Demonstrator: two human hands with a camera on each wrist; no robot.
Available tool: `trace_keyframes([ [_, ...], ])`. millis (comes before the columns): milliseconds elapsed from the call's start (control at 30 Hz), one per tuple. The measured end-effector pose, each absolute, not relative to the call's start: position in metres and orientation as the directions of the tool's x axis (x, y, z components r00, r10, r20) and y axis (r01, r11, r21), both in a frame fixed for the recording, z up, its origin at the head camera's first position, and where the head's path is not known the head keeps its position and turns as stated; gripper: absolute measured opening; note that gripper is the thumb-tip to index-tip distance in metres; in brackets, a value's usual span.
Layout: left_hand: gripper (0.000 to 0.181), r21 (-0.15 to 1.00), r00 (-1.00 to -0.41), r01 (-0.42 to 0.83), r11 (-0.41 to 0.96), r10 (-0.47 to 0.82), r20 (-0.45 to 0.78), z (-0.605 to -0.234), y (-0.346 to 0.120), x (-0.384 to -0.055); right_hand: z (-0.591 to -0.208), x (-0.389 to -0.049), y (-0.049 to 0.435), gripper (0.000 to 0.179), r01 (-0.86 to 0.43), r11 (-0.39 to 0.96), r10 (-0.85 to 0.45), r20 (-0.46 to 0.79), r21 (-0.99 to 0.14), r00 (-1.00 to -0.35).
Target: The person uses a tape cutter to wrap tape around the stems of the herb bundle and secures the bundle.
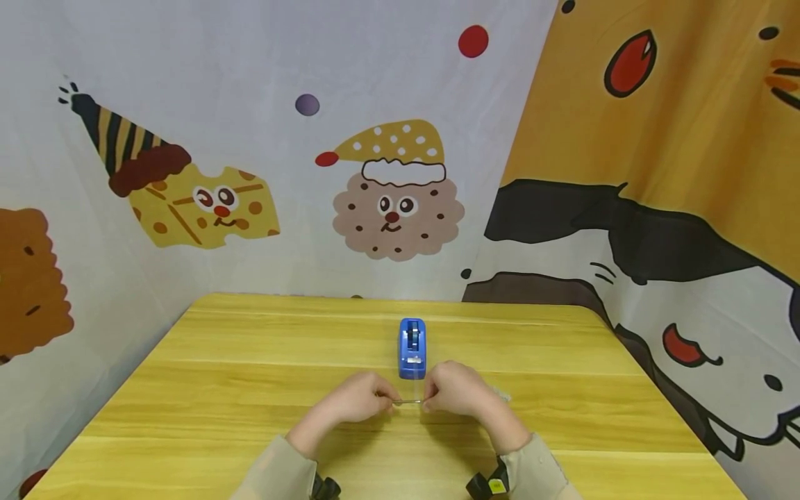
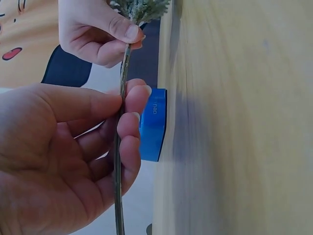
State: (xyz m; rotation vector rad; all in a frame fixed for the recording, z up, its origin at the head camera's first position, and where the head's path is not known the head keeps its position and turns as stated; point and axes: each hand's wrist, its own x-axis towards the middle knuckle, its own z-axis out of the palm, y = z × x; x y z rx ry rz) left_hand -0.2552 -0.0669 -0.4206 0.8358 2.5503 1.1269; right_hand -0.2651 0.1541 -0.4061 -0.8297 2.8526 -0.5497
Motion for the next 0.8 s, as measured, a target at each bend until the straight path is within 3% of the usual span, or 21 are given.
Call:
trace_keyframes([
  [267, 0.016, 0.738, -0.816, 0.407, 0.538, 0.577, 0.029, -0.4234, -0.0692, -0.2592, -0.4066, -0.2656, 0.1535, 0.017, -0.51, 0.791, -0.54, 0.006, -0.337, -0.842],
  [533, 0.017, 0.745, -0.828, 0.391, 0.54, 0.56, 0.029, -0.4244, -0.0699, -0.2607, -0.4048, -0.2648, 0.1544, 0.006, -0.516, 0.768, -0.559, -0.005, -0.379, -0.829],
  [800, 0.018, 0.75, -0.847, 0.38, 0.542, 0.53, 0.046, -0.4237, -0.0693, -0.2598, -0.4047, -0.2659, 0.155, 0.007, -0.502, 0.79, -0.53, 0.022, -0.351, -0.848],
])
